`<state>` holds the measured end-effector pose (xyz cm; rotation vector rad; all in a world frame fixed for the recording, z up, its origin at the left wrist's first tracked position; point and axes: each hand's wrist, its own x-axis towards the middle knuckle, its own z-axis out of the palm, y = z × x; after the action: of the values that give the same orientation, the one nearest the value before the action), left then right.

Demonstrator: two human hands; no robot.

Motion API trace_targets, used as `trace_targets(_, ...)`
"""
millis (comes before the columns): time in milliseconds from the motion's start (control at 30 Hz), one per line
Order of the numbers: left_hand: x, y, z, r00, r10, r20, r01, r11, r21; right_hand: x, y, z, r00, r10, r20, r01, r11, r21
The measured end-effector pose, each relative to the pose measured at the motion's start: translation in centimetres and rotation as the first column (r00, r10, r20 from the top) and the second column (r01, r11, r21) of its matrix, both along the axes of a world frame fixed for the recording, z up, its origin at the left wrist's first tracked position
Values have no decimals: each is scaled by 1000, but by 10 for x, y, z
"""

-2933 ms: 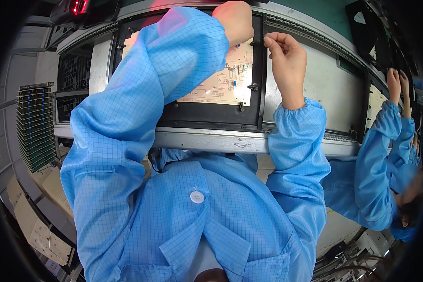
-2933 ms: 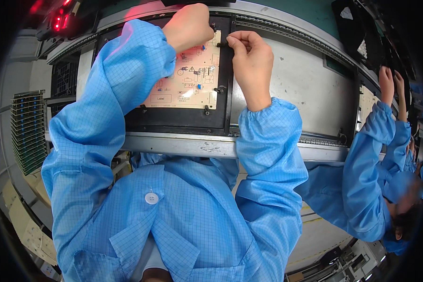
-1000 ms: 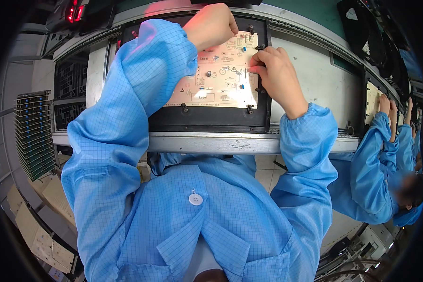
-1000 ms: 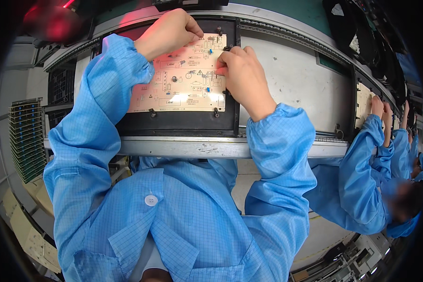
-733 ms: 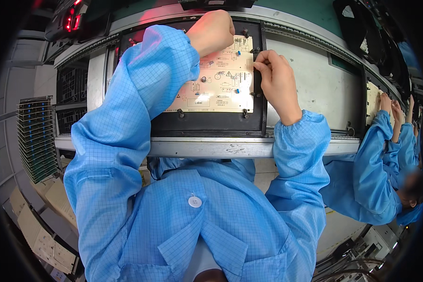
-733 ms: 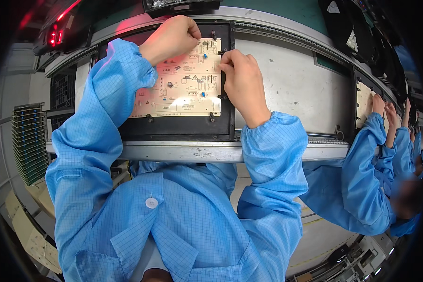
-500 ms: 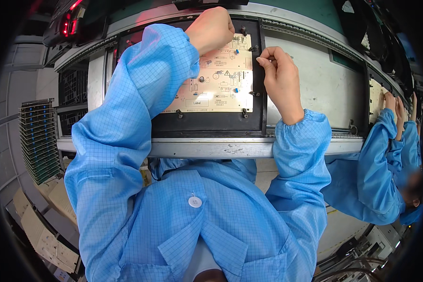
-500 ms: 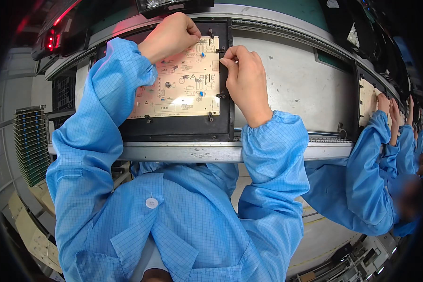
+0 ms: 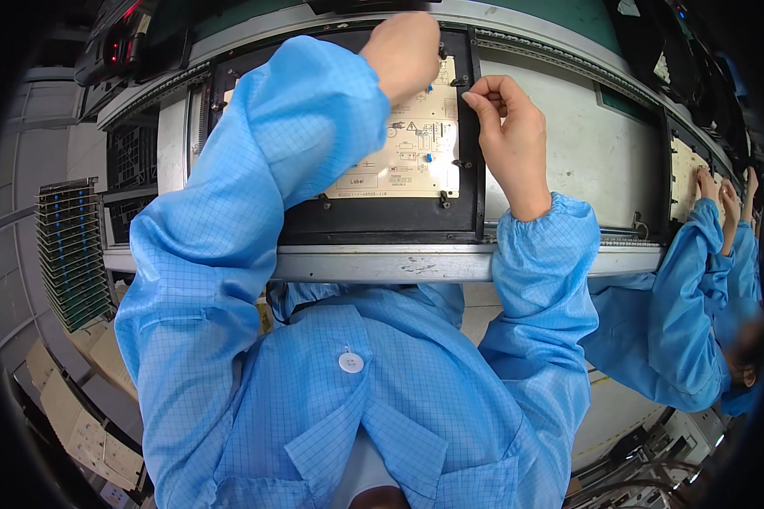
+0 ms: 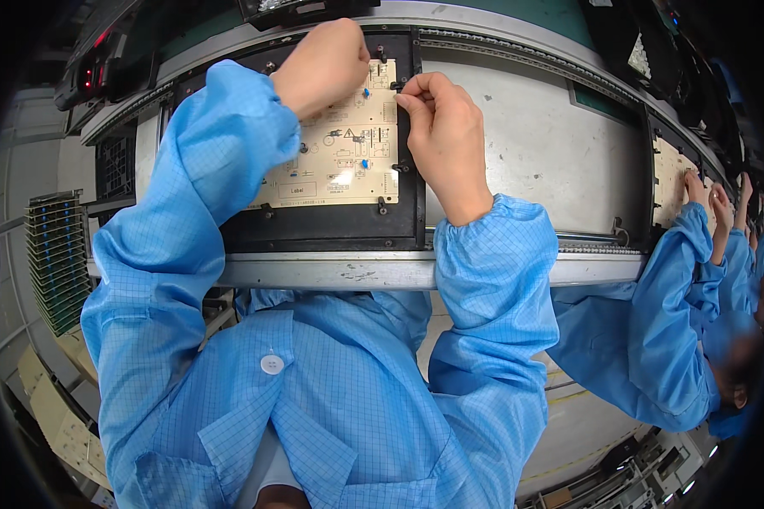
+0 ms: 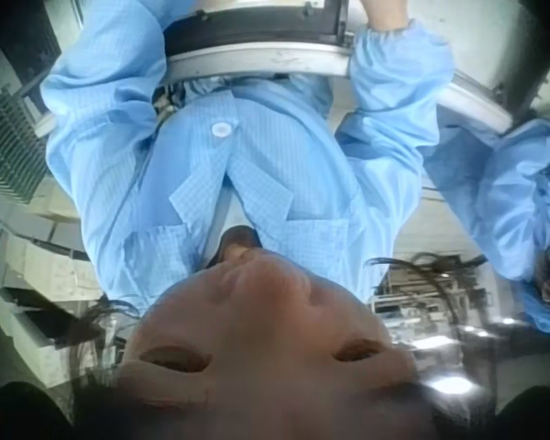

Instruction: Assembling electronic components onto printed circuit boards at a manual assembly station.

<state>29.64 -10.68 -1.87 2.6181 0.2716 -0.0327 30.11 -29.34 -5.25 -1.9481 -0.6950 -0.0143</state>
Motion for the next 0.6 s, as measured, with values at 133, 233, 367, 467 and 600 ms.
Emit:
trace_targets(133, 5, -16, -1, 999, -18, 29, 16, 998, 65, 4, -10, -2, 994, 100, 38, -98, 993, -69)
trace_targets(233, -5, -15, 1, 987, -61, 147, 57, 998, 31, 7, -17, -1, 948, 226, 224, -196, 969, -150)
trace_targets(367, -59, -9, 16, 984, -176, 4, 173, 971, 167, 8, -32, 0, 958, 95, 269, -47, 983, -179)
trace_targets(467, -108, -27, -6, 965, -263, -13, 243, 867, 436, 1, -32, -10, 978, -33, 208, 76, 976, -203)
trace_targets(600, -120, -54, -11, 948, -311, 67, 268, 895, 358, 5, -30, -19, 989, -25, 146, 61, 967, -246)
